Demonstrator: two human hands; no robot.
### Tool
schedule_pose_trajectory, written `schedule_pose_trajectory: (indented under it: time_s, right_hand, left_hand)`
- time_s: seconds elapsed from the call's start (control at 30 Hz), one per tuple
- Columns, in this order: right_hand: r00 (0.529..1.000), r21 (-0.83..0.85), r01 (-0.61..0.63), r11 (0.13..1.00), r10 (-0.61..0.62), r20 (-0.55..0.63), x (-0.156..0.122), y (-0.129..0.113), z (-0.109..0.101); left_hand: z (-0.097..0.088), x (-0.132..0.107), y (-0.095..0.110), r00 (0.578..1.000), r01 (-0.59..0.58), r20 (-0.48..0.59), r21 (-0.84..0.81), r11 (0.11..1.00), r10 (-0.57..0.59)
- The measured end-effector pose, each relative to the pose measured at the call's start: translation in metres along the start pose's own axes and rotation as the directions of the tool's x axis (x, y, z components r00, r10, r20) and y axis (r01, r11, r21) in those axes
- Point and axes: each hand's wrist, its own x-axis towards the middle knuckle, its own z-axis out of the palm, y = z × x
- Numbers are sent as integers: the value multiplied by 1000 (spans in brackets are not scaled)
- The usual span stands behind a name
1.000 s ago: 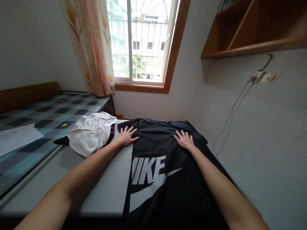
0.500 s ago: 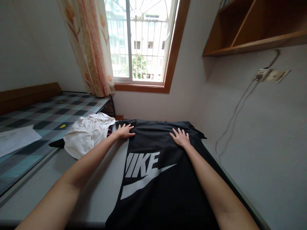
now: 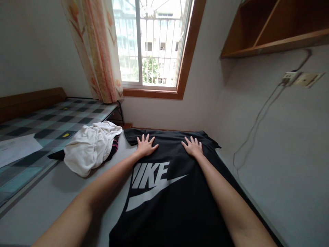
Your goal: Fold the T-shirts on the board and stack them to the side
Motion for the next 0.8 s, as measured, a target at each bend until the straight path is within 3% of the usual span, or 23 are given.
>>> schedule_pose_trajectory:
  time_s: [0.13, 0.27, 0.33, 0.43, 0.53, 0.6, 0.67, 0.73, 0.8]
  right_hand:
    - [1000, 23, 28, 999, -28, -11, -11, -11, 2]
    - [999, 5, 13, 1000, -13, -32, -26, -11, 4]
    - [999, -5, -23, 1000, 23, -30, -31, -9, 4]
    - [1000, -8, -21, 1000, 21, -7, -30, -7, 2]
    - [1000, -6, -7, 1000, 7, 4, -23, -8, 0]
    - [1000, -4, 0, 1000, 0, 1, -19, -8, 1]
    - [1000, -1, 2, 1000, -2, -6, -17, -7, 3]
    - [999, 8, 17, 1000, -16, -47, -20, -7, 3]
    - [984, 6, 83, 997, -81, -160, -26, -9, 1]
  left_hand:
    - [-6, 20, -19, 999, -20, 31, 27, 999, 19]
    - [-9, 26, -24, 1000, -21, 21, 39, 999, 21]
    - [-8, 22, -21, 1000, -2, -28, 35, 999, 3]
    - [-7, 5, -14, 981, 12, -192, 20, 1000, -8]
    - [-11, -22, -11, 941, -199, -277, 4, 980, 193]
    - [-15, -43, -12, 901, -383, -231, -32, 923, 366]
    - [-20, -60, -16, 872, -483, -141, -91, 871, 468]
    - [-23, -72, -21, 869, -494, -61, -141, 858, 491]
    - [-25, -78, -24, 890, -454, -33, -165, 876, 455]
